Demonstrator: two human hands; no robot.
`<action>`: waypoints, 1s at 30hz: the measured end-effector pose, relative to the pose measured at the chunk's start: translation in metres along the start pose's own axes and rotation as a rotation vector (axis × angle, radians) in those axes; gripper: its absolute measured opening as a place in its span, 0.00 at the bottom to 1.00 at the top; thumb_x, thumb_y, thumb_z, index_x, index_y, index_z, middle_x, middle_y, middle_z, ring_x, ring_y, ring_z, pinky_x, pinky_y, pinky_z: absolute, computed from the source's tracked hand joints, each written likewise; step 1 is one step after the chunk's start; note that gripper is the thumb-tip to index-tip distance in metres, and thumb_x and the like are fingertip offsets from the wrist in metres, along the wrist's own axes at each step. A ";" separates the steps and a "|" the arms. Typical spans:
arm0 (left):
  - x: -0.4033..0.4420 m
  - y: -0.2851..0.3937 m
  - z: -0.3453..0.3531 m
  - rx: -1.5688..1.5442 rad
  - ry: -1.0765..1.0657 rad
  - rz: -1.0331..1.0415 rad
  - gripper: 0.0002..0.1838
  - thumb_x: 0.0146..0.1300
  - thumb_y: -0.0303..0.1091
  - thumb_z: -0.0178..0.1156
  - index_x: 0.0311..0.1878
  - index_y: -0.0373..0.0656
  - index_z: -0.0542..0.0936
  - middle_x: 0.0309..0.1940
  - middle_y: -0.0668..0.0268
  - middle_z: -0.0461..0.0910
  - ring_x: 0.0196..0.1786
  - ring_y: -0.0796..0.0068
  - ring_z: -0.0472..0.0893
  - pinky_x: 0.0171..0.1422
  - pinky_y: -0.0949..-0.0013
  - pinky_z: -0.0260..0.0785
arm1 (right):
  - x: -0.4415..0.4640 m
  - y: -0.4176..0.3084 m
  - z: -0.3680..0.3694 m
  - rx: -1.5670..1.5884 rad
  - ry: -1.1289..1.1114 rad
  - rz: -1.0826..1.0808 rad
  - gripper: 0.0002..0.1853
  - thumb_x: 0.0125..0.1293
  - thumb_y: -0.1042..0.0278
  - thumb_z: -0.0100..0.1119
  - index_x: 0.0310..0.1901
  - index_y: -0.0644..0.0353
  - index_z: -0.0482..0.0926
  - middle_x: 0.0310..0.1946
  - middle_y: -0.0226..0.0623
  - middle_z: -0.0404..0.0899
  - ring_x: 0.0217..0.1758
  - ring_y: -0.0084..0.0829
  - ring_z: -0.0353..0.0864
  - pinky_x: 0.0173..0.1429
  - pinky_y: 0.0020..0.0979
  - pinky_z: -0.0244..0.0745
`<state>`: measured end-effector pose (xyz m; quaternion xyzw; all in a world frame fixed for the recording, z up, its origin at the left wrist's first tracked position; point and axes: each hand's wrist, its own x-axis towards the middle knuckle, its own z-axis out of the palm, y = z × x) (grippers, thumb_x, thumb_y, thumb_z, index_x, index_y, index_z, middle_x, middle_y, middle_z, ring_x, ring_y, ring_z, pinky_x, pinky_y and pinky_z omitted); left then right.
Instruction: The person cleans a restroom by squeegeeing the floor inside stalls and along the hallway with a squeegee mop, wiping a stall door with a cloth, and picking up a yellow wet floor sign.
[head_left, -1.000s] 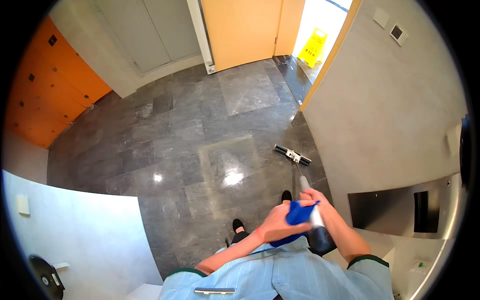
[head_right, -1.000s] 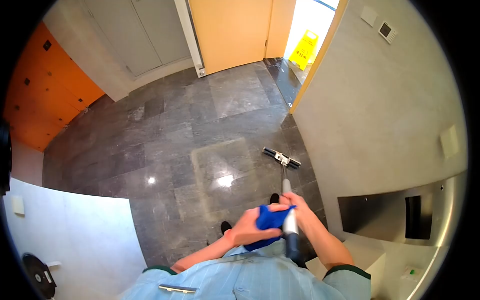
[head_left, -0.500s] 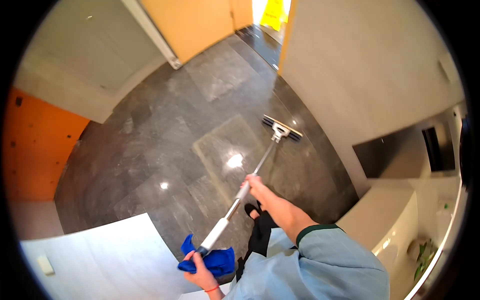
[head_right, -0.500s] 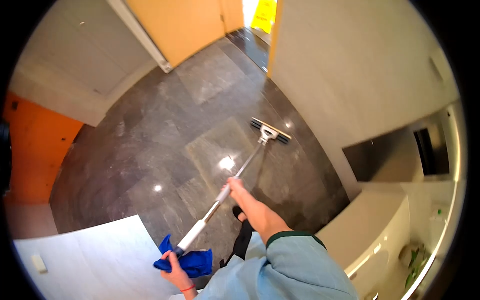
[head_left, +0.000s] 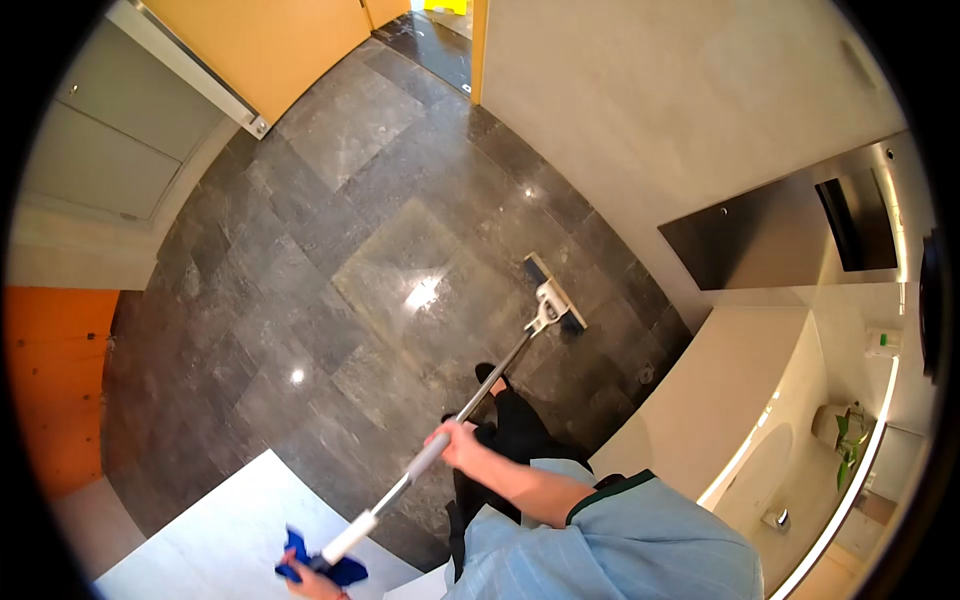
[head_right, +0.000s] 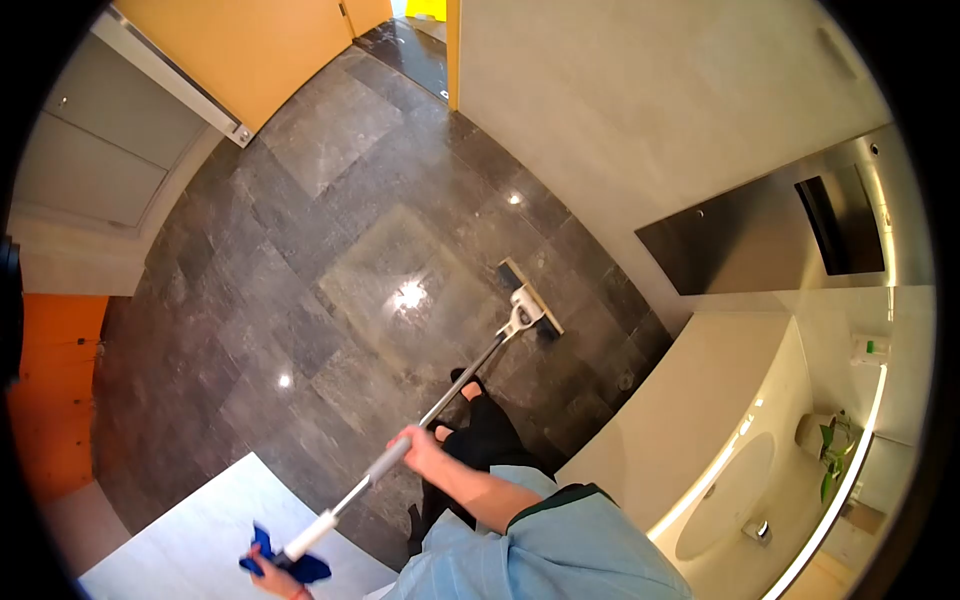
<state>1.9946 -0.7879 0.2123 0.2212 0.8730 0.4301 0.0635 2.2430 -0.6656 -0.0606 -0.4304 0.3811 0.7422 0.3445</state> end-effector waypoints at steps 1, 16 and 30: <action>0.003 0.008 0.031 0.040 -0.078 0.101 0.12 0.61 0.34 0.53 0.31 0.34 0.79 0.28 0.65 0.77 0.34 0.77 0.72 0.44 0.71 0.64 | 0.006 -0.027 0.004 -0.010 -0.014 -0.085 0.09 0.41 0.74 0.50 0.26 0.69 0.67 0.22 0.54 0.68 0.27 0.50 0.72 0.40 0.47 0.71; -0.100 -0.044 0.177 0.866 -1.656 0.927 0.13 0.45 0.44 0.60 0.28 0.45 0.78 0.26 0.59 0.80 0.32 0.62 0.80 0.39 0.62 0.69 | 0.030 -0.139 -0.109 -0.327 0.530 -0.748 0.06 0.58 0.69 0.49 0.30 0.62 0.67 0.14 0.39 0.66 0.13 0.35 0.68 0.17 0.37 0.68; 0.220 -0.135 -0.209 1.449 -0.991 0.952 0.07 0.30 0.34 0.61 0.19 0.48 0.77 0.21 0.63 0.75 0.32 0.62 0.72 0.48 0.58 0.58 | 0.082 0.454 -0.049 -0.092 0.149 0.245 0.08 0.58 0.75 0.48 0.38 0.66 0.64 0.30 0.47 0.73 0.34 0.45 0.78 0.42 0.48 0.77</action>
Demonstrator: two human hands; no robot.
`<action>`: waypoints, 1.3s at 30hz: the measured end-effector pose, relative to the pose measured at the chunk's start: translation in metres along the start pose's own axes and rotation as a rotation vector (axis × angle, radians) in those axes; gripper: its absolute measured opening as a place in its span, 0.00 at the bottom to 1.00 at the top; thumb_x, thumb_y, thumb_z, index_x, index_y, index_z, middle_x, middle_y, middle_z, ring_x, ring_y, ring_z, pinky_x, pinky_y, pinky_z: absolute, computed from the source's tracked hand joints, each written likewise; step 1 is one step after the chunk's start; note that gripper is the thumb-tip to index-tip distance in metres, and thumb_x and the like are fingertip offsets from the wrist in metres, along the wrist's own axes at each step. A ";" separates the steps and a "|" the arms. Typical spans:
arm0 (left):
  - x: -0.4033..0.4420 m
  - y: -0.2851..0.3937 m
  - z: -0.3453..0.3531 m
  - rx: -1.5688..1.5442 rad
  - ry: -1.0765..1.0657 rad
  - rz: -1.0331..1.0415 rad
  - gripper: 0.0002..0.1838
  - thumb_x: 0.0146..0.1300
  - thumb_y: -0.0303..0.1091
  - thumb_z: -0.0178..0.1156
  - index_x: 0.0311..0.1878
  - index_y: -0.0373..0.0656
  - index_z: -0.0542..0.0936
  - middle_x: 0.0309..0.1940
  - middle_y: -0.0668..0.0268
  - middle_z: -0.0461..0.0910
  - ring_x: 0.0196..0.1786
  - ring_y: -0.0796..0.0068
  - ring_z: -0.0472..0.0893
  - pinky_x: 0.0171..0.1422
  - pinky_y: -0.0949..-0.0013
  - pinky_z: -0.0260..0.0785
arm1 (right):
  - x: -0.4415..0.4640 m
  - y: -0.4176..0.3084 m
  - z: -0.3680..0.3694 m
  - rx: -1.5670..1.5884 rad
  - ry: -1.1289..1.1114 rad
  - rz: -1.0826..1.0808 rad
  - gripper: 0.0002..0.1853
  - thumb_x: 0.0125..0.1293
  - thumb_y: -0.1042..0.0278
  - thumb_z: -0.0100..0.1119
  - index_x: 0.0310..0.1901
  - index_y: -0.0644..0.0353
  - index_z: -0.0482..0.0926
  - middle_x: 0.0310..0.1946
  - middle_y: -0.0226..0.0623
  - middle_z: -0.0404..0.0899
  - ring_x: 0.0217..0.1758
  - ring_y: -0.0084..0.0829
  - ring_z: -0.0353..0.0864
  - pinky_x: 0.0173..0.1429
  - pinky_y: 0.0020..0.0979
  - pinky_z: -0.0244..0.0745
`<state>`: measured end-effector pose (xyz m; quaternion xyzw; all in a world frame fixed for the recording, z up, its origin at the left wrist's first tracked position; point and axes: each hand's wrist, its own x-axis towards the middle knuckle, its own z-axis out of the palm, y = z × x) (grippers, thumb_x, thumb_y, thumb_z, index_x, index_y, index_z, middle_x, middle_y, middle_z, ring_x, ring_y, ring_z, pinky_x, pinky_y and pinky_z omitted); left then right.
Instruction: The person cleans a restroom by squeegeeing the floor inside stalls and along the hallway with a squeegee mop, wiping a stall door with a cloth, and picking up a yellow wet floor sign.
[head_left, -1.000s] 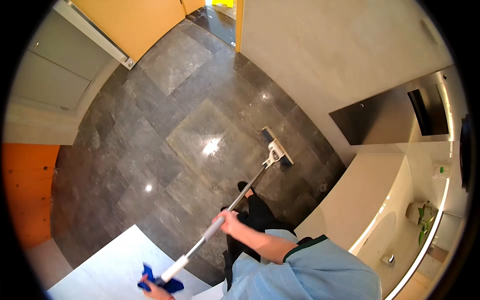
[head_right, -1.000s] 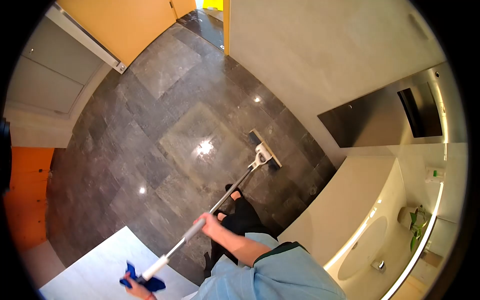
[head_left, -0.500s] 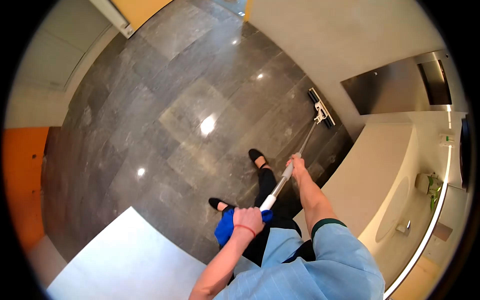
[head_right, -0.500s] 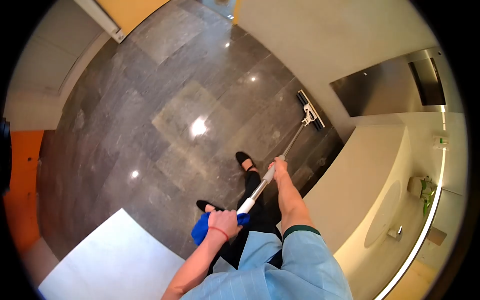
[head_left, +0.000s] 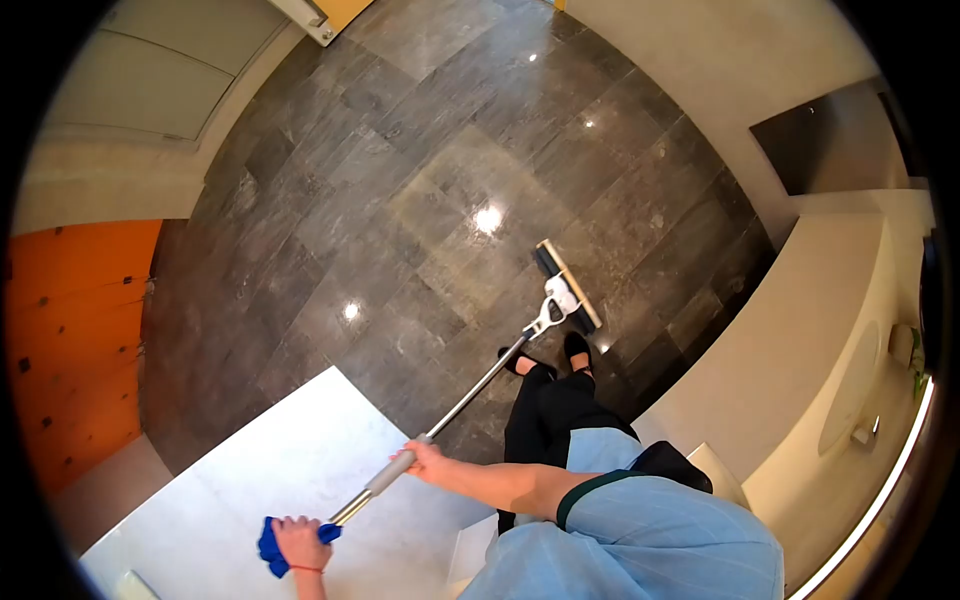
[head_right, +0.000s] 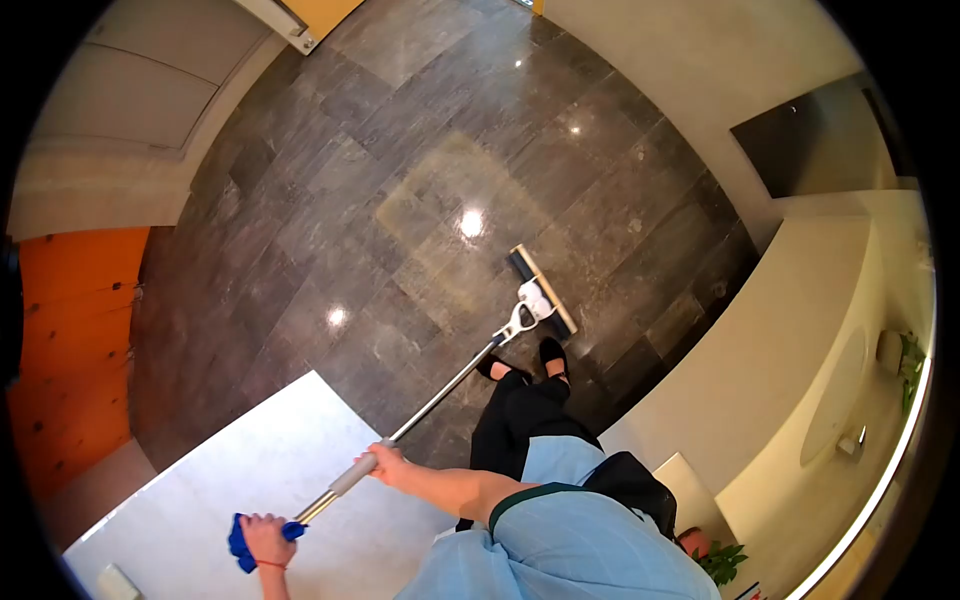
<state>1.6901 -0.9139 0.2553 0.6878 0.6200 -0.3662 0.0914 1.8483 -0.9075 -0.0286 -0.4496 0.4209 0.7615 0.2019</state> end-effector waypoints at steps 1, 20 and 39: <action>-0.006 -0.012 -0.012 -0.016 0.055 0.020 0.07 0.29 0.33 0.61 0.18 0.47 0.76 0.20 0.63 0.74 0.32 0.61 0.71 0.48 0.57 0.58 | -0.013 0.009 0.011 -0.006 -0.070 0.057 0.08 0.58 0.75 0.49 0.38 0.66 0.64 0.31 0.47 0.73 0.36 0.46 0.77 0.45 0.47 0.76; 0.305 0.477 -0.125 -0.127 0.486 0.768 0.09 0.52 0.34 0.50 0.21 0.48 0.79 0.21 0.67 0.78 0.32 0.69 0.76 0.45 0.62 0.60 | -0.175 -0.541 -0.199 0.288 0.377 -0.872 0.07 0.60 0.72 0.45 0.39 0.62 0.64 0.22 0.42 0.64 0.28 0.40 0.69 0.35 0.48 0.72; 0.171 0.149 -0.048 -0.417 -0.031 0.196 0.07 0.35 0.39 0.63 0.23 0.57 0.79 0.22 0.68 0.78 0.28 0.67 0.76 0.42 0.65 0.59 | -0.052 -0.270 -0.011 -0.028 0.087 -0.298 0.12 0.64 0.66 0.47 0.44 0.61 0.60 0.25 0.50 0.72 0.31 0.48 0.74 0.42 0.54 0.71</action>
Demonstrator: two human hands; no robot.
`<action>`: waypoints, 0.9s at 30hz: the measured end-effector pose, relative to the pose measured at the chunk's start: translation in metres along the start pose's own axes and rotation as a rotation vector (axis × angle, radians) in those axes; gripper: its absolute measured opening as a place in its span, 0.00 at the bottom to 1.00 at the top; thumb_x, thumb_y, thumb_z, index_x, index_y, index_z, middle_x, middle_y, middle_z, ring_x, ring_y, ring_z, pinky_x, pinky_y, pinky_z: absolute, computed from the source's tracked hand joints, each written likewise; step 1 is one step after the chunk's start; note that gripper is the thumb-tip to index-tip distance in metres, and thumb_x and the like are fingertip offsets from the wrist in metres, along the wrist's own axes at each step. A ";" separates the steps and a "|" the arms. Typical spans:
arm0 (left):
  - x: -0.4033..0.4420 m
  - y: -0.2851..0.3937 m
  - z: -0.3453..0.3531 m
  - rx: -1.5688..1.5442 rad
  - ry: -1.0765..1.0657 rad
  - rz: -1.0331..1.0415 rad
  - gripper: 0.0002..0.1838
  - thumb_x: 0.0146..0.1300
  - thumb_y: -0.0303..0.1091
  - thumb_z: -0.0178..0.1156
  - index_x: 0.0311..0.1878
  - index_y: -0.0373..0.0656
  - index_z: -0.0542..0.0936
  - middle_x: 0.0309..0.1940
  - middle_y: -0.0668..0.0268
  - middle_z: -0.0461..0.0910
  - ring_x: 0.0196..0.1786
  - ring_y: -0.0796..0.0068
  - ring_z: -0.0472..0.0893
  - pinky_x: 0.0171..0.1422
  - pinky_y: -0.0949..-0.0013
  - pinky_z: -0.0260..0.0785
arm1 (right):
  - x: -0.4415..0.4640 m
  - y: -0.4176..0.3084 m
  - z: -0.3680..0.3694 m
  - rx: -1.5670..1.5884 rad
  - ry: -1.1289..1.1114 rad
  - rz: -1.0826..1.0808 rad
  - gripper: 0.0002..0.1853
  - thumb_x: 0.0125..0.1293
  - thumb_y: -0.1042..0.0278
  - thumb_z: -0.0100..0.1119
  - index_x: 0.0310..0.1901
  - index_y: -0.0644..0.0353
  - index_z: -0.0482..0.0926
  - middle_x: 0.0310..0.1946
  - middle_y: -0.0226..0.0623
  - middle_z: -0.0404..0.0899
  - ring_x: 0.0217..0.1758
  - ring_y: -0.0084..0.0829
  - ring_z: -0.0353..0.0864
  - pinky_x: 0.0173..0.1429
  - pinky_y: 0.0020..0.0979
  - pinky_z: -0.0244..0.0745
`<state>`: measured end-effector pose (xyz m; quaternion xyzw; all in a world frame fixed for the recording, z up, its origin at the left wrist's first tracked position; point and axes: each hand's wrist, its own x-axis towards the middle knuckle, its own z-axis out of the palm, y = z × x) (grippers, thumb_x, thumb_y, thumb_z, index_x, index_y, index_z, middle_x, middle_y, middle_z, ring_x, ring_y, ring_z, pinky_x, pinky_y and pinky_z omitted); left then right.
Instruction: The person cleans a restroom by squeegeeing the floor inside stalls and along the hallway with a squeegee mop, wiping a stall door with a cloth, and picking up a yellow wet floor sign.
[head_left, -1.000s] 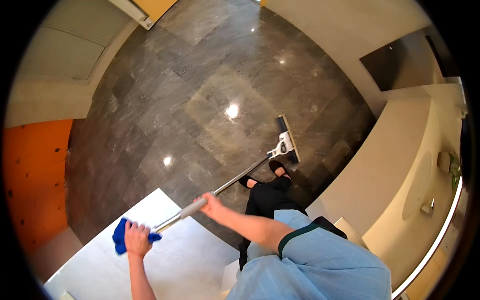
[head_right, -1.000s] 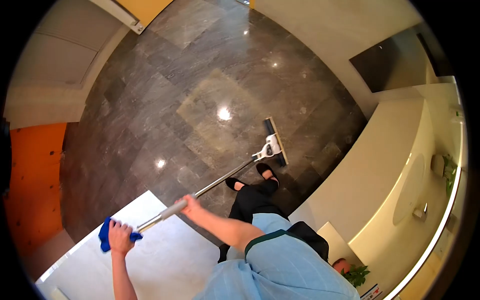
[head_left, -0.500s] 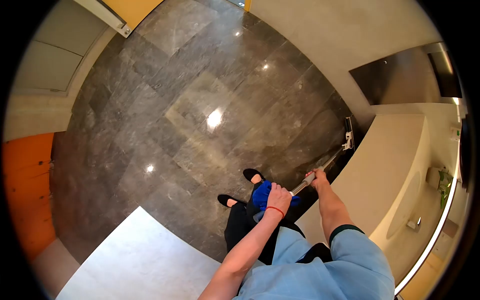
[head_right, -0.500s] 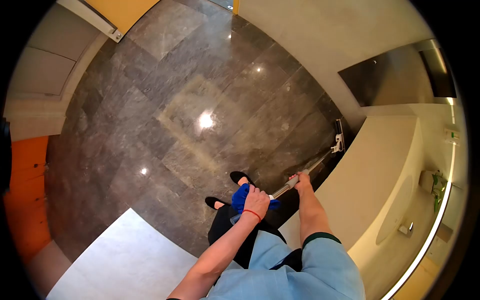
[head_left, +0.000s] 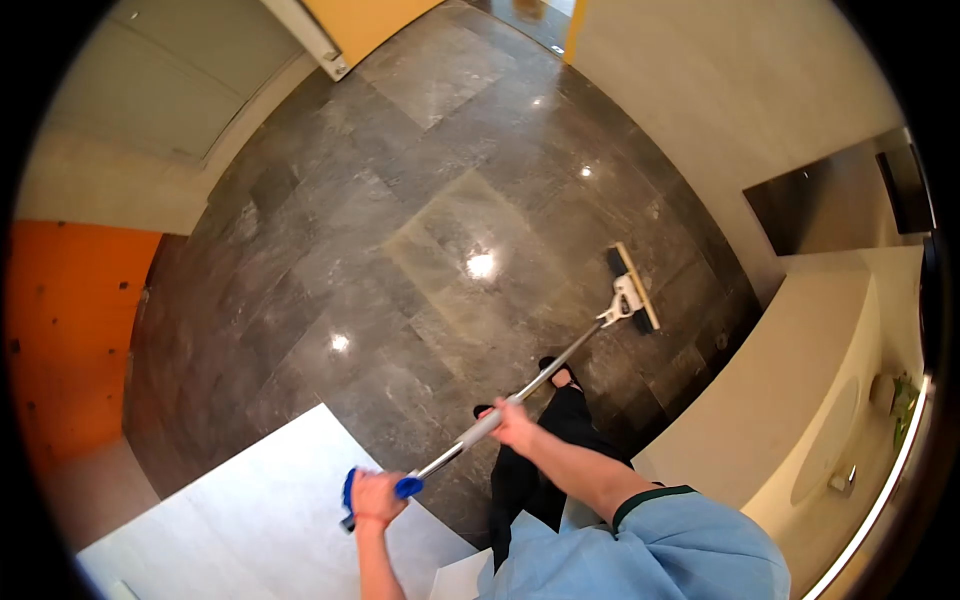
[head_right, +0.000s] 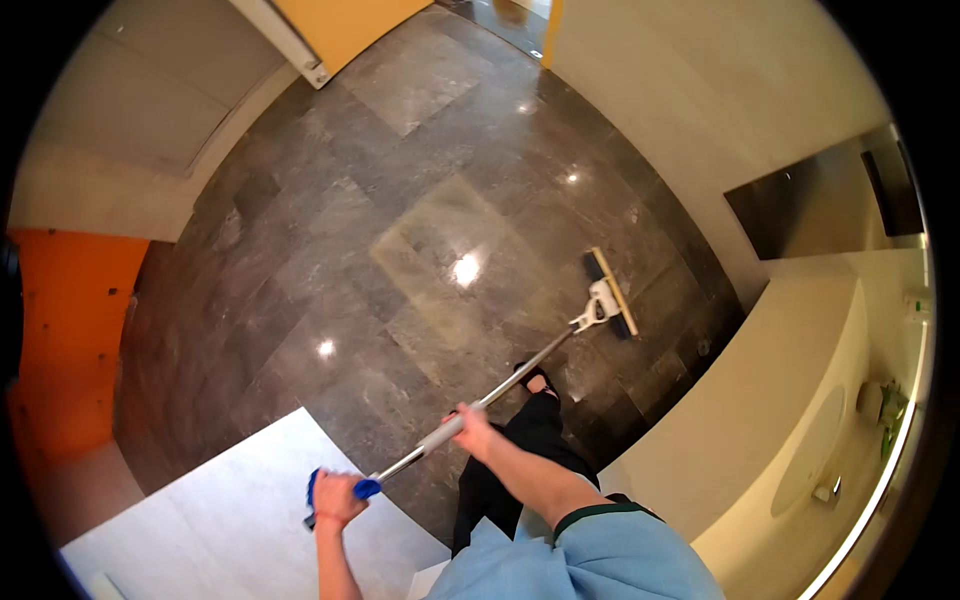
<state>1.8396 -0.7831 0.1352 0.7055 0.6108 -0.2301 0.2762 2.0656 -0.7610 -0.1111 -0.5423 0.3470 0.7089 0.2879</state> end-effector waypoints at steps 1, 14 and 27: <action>-0.036 -0.019 0.004 0.001 0.034 -0.062 0.08 0.34 0.40 0.63 0.24 0.57 0.80 0.21 0.68 0.78 0.27 0.68 0.76 0.42 0.65 0.59 | -0.004 0.037 0.008 -0.112 -0.080 0.036 0.13 0.64 0.65 0.47 0.45 0.61 0.60 0.27 0.49 0.72 0.33 0.48 0.74 0.44 0.54 0.71; -0.148 0.011 0.156 -0.528 0.190 -0.701 0.14 0.35 0.49 0.64 0.27 0.55 0.82 0.19 0.62 0.78 0.25 0.60 0.77 0.36 0.62 0.64 | 0.032 0.145 0.064 -0.775 -0.035 -0.062 0.13 0.57 0.78 0.52 0.43 0.64 0.64 0.28 0.45 0.70 0.27 0.43 0.75 0.29 0.46 0.74; 0.243 0.139 0.026 -1.870 0.425 -0.402 0.35 0.49 0.63 0.55 0.28 0.30 0.79 0.26 0.51 0.79 0.33 0.67 0.79 0.39 0.65 0.68 | -0.126 -0.181 0.192 -1.255 -0.292 -0.230 0.19 0.53 0.82 0.45 0.47 0.57 0.57 0.13 0.30 0.61 0.11 0.22 0.61 0.13 0.26 0.61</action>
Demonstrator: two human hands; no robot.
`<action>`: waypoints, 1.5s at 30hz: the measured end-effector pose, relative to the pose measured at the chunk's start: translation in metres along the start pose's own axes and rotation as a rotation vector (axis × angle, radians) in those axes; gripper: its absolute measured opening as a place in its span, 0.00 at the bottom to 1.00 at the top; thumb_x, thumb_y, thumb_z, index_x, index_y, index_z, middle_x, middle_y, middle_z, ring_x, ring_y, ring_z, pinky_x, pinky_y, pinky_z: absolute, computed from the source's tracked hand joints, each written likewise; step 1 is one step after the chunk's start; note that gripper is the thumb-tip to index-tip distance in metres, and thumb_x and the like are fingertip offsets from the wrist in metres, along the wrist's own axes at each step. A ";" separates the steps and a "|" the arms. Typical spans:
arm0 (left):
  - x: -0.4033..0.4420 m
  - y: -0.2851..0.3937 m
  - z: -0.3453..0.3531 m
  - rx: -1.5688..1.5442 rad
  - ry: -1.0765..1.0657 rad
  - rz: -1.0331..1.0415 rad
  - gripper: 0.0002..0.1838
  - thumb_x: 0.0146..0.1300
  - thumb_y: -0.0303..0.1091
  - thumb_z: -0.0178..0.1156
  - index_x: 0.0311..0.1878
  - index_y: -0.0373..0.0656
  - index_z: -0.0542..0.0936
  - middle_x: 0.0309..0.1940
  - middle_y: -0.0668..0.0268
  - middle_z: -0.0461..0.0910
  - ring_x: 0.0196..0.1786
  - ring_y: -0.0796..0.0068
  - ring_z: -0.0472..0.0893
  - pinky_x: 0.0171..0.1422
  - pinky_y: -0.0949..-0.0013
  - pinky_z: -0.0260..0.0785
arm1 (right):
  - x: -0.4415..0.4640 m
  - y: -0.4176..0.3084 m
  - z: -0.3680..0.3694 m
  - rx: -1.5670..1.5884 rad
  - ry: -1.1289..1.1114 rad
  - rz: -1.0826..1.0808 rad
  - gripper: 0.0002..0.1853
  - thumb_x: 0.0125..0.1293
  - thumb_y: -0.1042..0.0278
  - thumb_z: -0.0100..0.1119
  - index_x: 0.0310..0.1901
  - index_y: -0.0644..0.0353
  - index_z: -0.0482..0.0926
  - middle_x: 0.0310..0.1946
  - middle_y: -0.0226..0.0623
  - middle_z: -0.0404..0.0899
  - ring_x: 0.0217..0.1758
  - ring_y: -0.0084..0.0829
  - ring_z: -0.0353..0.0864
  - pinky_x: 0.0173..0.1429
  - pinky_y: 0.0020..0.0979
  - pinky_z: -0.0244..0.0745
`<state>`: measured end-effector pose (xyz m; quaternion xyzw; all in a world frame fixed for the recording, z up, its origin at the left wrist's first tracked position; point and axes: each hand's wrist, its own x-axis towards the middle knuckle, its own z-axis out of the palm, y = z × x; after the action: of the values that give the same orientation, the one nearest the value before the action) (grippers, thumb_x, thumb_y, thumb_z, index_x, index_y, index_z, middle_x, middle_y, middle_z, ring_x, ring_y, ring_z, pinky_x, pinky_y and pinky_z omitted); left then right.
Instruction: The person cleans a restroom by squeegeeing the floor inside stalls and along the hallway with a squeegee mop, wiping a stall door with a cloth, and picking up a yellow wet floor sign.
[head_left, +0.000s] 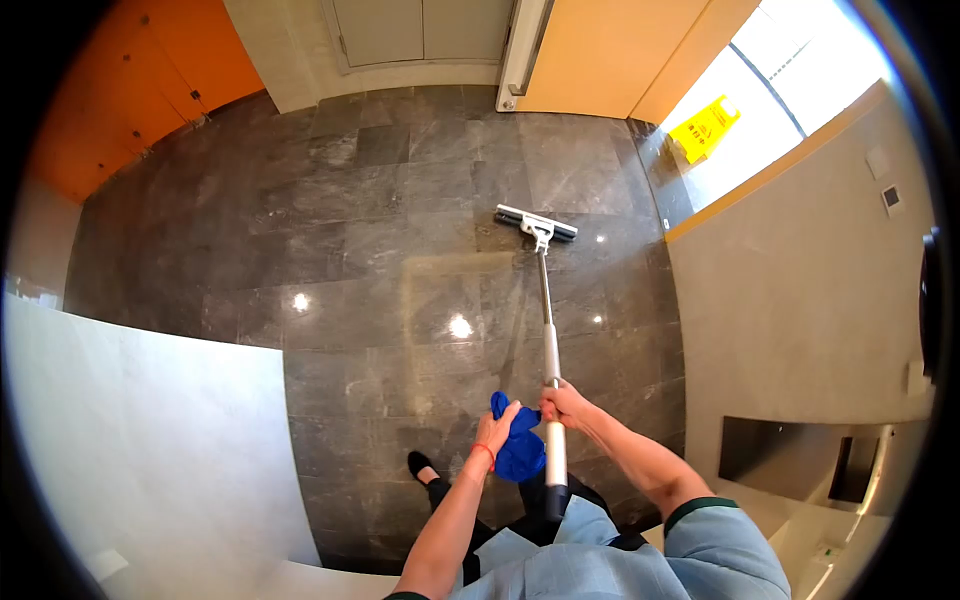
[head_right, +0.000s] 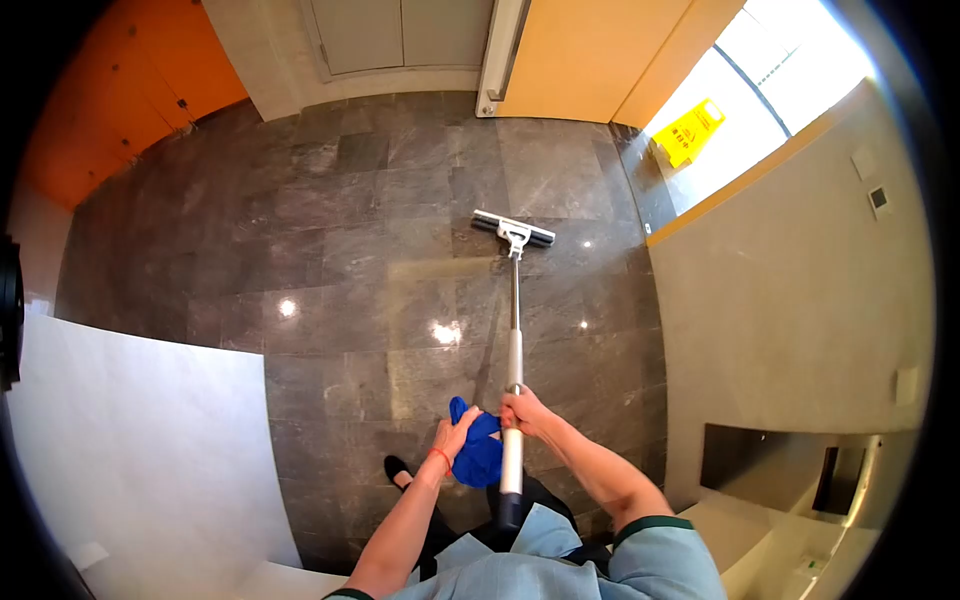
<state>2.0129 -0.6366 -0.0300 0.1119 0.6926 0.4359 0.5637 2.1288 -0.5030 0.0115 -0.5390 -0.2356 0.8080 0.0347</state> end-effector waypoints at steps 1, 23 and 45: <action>0.010 0.004 0.016 -0.017 -0.016 0.001 0.37 0.48 0.65 0.54 0.31 0.29 0.79 0.29 0.49 0.79 0.36 0.65 0.79 0.41 0.65 0.68 | -0.025 -0.007 -0.022 -0.056 -0.006 0.012 0.20 0.52 0.83 0.46 0.48 0.58 0.58 0.12 0.31 0.61 0.09 0.23 0.61 0.12 0.26 0.60; -0.091 -0.159 0.077 -0.424 0.849 -0.690 0.18 0.30 0.37 0.63 0.22 0.29 0.75 0.23 0.59 0.75 0.25 0.67 0.73 0.30 0.65 0.68 | -0.236 0.046 -0.050 -1.332 -0.567 0.454 0.19 0.51 0.77 0.48 0.44 0.64 0.53 0.14 0.40 0.68 0.11 0.31 0.71 0.12 0.33 0.68; -0.111 -0.354 0.176 -0.597 0.729 -0.871 0.17 0.53 0.49 0.51 0.34 0.46 0.74 0.33 0.60 0.75 0.33 0.62 0.74 0.37 0.60 0.68 | -0.180 -0.038 -0.169 -0.892 -0.767 0.851 0.24 0.53 0.73 0.52 0.54 0.67 0.66 0.27 0.31 0.69 0.22 0.17 0.69 0.21 0.19 0.65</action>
<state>2.3242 -0.8352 -0.2103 -0.4968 0.6706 0.3510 0.4245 2.3463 -0.4670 0.1294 -0.2257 -0.3080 0.7106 -0.5909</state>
